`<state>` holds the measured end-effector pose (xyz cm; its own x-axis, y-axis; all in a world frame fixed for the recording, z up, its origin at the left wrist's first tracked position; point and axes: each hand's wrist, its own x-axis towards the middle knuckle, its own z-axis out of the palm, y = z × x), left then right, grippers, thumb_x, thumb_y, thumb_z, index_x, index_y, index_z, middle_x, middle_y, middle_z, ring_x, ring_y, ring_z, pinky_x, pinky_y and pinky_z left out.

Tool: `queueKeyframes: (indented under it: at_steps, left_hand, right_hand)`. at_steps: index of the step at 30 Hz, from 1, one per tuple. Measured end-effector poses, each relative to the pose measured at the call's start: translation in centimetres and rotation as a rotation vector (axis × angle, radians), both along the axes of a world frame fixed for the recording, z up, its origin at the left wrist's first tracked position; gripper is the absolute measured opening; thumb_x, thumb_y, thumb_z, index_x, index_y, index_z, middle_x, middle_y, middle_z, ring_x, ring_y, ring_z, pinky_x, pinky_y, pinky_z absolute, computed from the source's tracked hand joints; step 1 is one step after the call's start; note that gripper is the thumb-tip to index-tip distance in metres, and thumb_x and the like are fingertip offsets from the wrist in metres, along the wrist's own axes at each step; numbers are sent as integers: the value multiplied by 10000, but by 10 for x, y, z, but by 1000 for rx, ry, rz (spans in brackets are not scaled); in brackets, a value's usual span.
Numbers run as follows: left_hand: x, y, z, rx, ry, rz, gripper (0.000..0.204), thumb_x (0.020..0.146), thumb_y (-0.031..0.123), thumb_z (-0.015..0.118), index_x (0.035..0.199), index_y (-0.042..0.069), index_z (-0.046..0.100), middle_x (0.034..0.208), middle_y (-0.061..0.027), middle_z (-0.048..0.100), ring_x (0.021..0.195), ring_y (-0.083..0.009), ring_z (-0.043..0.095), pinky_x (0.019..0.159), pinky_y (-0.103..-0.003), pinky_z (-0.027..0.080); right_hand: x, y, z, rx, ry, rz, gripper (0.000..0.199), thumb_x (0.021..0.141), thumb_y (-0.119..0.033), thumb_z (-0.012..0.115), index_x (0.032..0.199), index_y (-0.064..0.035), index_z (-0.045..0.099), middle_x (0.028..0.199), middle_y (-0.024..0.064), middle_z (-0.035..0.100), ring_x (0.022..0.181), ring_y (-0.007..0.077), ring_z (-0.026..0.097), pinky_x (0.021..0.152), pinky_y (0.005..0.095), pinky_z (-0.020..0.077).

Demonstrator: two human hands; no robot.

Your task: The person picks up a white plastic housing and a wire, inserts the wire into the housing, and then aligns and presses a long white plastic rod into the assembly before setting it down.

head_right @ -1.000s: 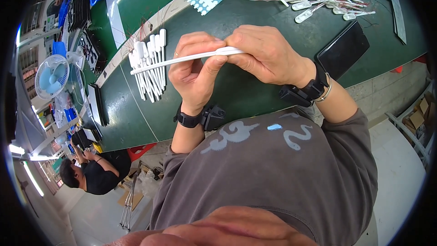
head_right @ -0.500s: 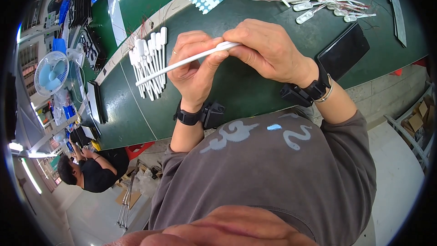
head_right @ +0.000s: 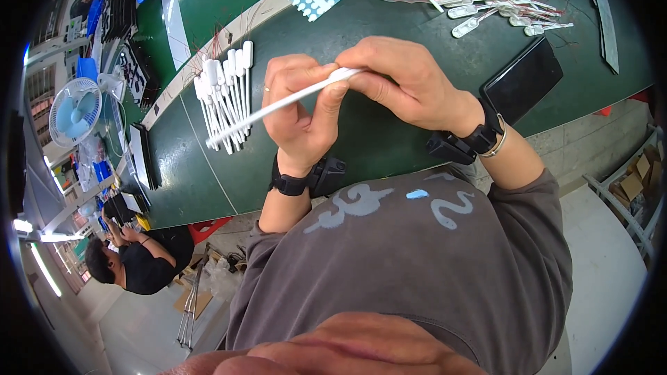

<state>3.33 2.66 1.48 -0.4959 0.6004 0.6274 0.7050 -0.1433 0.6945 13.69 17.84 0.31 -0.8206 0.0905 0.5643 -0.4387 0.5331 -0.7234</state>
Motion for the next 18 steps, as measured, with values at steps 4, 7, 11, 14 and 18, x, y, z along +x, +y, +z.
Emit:
queueKeyframes:
  at_steps: [4,7,11,14,18]
  left_hand:
    - [-1,3,-8,-74,-194,-4,158,839,92,734,959,11,670,909,-77,620,776,-204,605,674,-303,490]
    - [-1,7,-4,-49,-659,-137,170,938,101,630,1043,-31,655,1009,-92,611,830,-158,621,713,-274,516]
    - [-2,6,-8,-44,-817,-211,218,988,107,555,1108,-53,642,1080,-86,598,862,-116,619,750,-250,527]
    - [-1,7,-9,-31,-857,-229,227,988,111,558,1127,-47,642,1076,-78,600,853,-108,618,745,-248,524]
    - [-2,6,-11,-51,-958,-258,247,988,126,560,1159,-38,630,1080,-70,616,867,-105,596,776,-252,494]
  right_hand:
    - [5,-7,5,-845,-538,224,228,1019,-249,491,1041,-31,554,754,24,563,621,119,500,581,265,408]
    - [0,-3,0,-1467,-646,440,303,1053,-326,397,1010,-54,524,667,-51,462,541,46,412,548,227,373]
    - [-1,-2,1,-1648,-716,476,298,1057,-313,375,977,-62,516,628,-78,418,478,41,358,523,226,357]
    - [0,-1,1,-1684,-715,521,301,1060,-301,364,981,-57,521,628,-85,420,469,35,357,519,228,364]
    - [1,0,-1,-1724,-718,556,311,1060,-303,362,992,-50,530,629,-74,429,461,41,359,514,232,364]
